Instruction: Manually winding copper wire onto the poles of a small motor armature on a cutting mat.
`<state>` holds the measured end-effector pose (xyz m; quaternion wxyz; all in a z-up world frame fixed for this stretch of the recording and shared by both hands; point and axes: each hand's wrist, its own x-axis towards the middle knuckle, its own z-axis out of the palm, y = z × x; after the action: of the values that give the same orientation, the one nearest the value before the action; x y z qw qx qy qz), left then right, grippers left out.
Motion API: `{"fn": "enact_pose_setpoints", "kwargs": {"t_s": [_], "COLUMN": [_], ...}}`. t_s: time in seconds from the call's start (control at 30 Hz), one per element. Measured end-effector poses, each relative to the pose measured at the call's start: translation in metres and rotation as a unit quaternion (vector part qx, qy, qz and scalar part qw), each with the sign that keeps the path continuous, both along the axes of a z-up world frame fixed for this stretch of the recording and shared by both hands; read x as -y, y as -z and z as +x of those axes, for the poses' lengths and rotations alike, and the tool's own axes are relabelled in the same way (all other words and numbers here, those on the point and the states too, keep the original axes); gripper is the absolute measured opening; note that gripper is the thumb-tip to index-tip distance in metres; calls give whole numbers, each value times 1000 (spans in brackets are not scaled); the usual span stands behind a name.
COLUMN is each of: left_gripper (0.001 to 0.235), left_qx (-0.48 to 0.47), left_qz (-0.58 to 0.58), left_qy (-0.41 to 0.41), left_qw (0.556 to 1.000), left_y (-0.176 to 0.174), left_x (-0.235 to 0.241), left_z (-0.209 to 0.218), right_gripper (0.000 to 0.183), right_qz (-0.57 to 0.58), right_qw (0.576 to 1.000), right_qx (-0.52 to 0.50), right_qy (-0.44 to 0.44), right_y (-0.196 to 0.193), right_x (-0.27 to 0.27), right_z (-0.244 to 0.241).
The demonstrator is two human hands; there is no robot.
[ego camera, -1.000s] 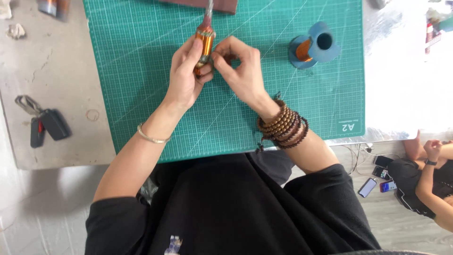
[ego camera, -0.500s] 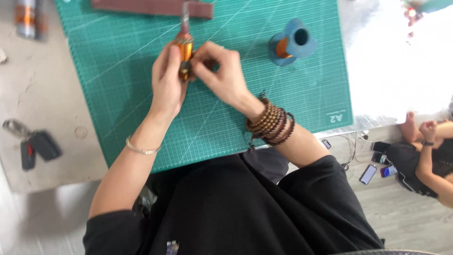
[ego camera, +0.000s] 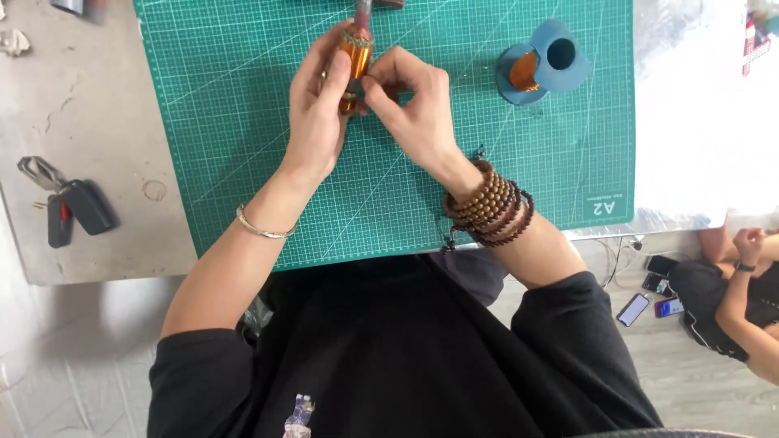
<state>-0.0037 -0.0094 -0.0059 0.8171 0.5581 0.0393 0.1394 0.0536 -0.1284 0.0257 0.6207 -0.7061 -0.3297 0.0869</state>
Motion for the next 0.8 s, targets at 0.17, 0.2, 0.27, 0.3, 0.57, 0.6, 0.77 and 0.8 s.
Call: {"fn": "enact_pose_setpoints", "kwargs": {"t_s": [0.17,0.2,0.27,0.3,0.57,0.6,0.77,0.8], "left_gripper": [38,37,38,39,34,37,31,28], "left_qx": [-38,-35,-33,-30,-48,-57,-9,-10], "left_qz": [-89,-114,-127,-140,-152,-145,-134,-134], "left_qy": [10,9,13,20,34,37,47,43], "left_qw": [995,993,991,989,987,987,990,990], "left_y": [5,6,8,8,2,2,3,3], "left_x": [0,0,-1,-1,-3,-5,-4,-4], "left_z": [4,4,4,5,3,4,6,5], "right_gripper": [11,10,10,10,11,11,11,12], "right_qz": [-4,-6,0,7,6,8,-2,-1], "right_qw": [1000,1000,1000,1000,1000,1000,1000,1000], "right_qx": [0,5,-5,-14,-16,-11,0,0], "right_qy": [-1,-1,-6,-7,-4,-3,3,3], "right_y": [0,0,-1,-1,0,0,0,1], "right_x": [0,-1,-1,-1,1,0,-1,-1], "right_z": [1,1,1,1,0,1,0,-1]}}
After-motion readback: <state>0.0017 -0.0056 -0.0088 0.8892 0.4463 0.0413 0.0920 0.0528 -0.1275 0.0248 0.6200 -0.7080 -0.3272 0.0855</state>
